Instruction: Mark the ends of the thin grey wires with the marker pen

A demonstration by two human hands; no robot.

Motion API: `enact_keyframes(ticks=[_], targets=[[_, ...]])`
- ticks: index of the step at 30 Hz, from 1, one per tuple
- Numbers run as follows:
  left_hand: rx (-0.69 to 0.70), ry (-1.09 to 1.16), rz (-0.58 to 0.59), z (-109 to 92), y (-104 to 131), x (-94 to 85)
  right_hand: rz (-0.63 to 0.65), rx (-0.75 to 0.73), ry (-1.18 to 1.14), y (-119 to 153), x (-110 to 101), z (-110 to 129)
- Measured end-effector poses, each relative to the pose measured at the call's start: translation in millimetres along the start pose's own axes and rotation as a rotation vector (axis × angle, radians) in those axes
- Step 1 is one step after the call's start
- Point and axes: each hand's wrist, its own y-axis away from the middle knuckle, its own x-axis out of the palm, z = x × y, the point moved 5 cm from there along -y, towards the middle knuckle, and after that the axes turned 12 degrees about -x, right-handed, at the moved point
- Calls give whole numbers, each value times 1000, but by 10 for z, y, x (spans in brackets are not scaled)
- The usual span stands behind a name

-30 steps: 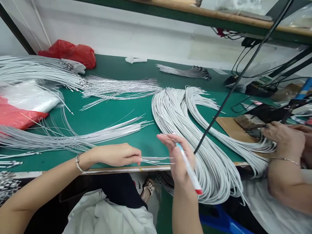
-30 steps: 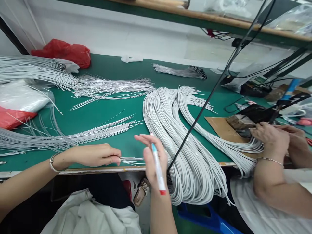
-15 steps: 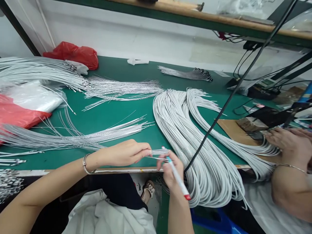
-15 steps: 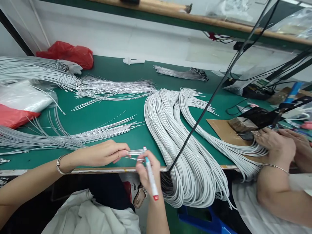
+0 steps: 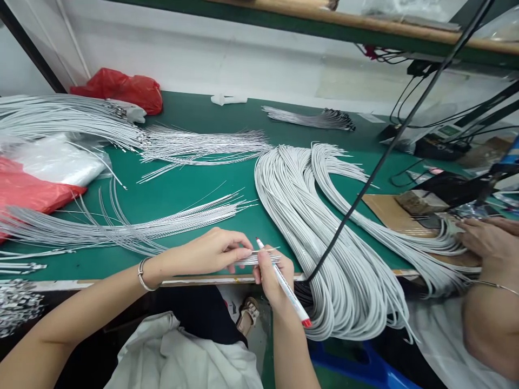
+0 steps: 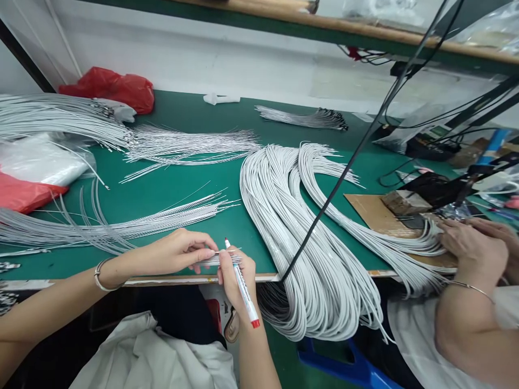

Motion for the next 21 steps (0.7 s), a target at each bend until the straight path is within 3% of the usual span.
enact_keyframes(ticks=[3, 7, 14, 21], targets=[[-1, -68, -48, -31, 28, 11, -9, 6, 11, 1, 2, -15], [97, -163, -93, -63, 28, -5, -8, -2, 29, 9, -4, -18], [102, -188, -80, -65, 1, -22, -3, 20, 21, 23, 8, -35], [49, -226, -10, -113, 10, 9, 87, -110, 66, -7, 34, -44]])
